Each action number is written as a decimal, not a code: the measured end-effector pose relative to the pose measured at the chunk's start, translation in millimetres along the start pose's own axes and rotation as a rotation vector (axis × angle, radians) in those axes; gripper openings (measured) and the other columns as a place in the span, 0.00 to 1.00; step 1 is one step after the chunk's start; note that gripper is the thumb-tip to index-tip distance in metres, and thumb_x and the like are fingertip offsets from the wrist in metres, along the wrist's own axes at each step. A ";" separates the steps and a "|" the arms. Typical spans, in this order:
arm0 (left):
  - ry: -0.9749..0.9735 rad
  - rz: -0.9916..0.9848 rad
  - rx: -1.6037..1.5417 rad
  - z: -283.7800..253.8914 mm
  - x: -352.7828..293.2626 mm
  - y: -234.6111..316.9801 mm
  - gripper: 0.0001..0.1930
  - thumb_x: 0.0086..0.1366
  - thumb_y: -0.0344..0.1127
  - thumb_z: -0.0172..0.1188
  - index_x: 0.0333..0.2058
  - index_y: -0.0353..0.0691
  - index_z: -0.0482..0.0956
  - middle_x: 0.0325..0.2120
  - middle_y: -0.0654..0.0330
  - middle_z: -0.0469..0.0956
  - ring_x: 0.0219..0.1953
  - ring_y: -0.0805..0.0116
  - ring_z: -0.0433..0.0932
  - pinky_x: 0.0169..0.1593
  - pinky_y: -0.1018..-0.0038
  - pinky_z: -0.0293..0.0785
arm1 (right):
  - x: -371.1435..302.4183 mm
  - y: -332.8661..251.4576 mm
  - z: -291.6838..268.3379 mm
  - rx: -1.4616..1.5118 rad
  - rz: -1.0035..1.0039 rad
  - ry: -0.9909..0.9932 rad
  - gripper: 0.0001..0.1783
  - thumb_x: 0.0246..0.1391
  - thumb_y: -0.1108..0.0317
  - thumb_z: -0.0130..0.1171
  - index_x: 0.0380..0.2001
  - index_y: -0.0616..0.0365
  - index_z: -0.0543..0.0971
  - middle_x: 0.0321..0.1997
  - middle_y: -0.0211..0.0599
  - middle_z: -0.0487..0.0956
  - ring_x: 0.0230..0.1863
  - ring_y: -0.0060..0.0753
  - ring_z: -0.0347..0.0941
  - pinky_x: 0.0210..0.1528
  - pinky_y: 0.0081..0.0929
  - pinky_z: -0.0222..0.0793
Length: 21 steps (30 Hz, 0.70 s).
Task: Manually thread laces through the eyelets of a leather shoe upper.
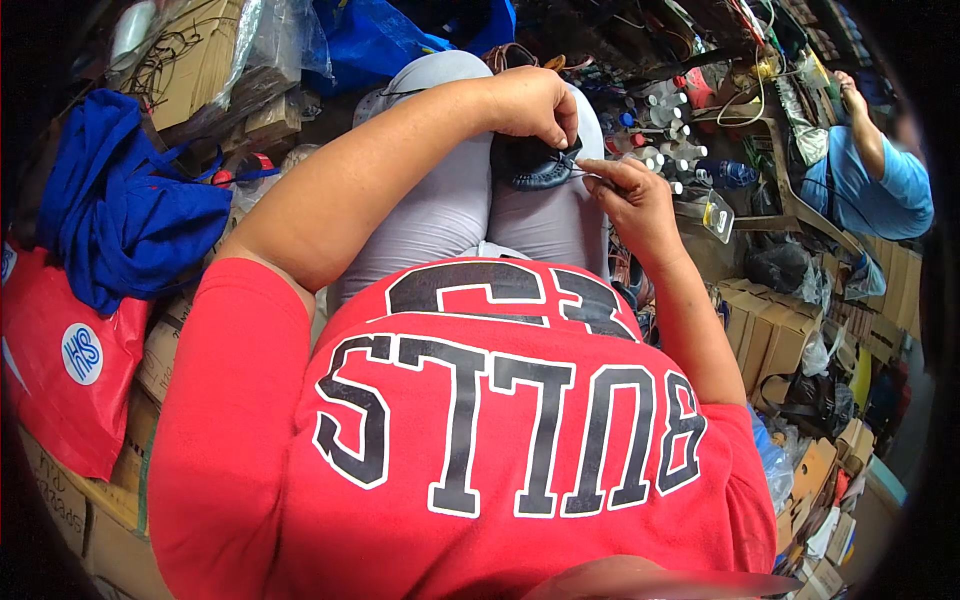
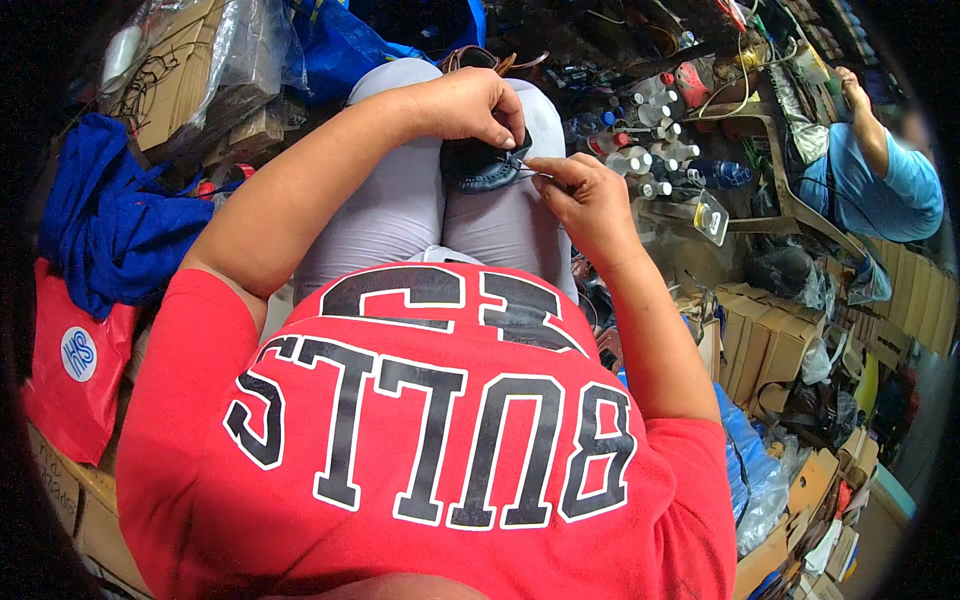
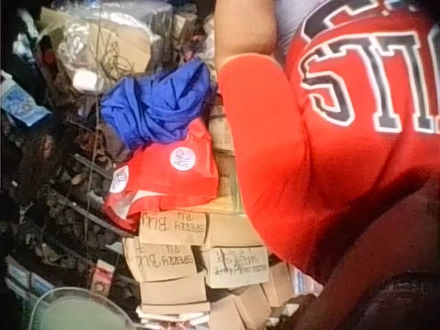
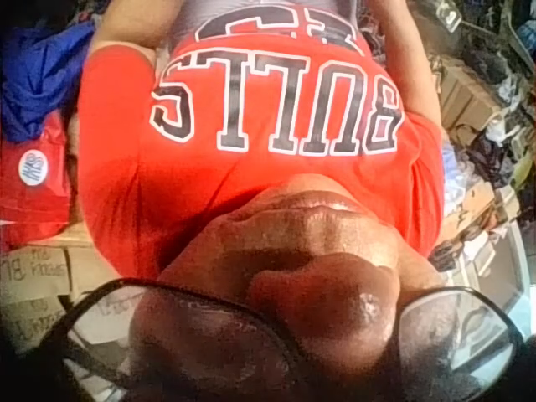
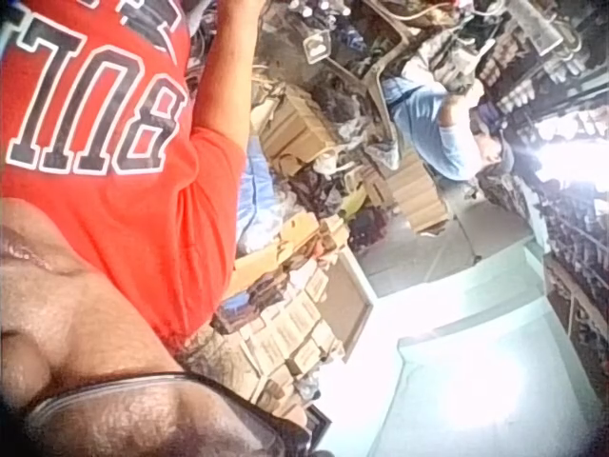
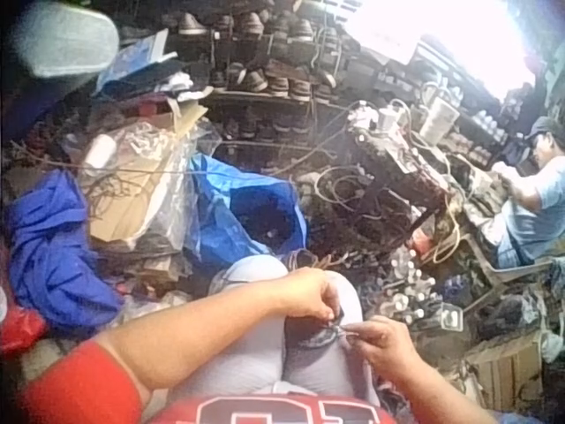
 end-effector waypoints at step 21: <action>-0.052 0.195 0.008 3.9 -4.6 2.9 0.11 0.47 0.29 0.66 0.32 0.46 0.84 0.29 0.63 0.73 0.37 0.66 0.72 0.42 0.74 0.68 | 31.3 21.2 -1.1 0.193 0.007 -0.276 0.12 0.48 0.80 0.57 0.34 0.53 0.83 0.30 0.26 0.68 0.33 0.20 0.67 0.36 0.18 0.65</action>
Point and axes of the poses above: each hand's wrist, its own x-axis towards the middle knuckle, its own z-axis out of the palm, y = z × x, the point moved 7 cm from there along x, towards the middle knuckle
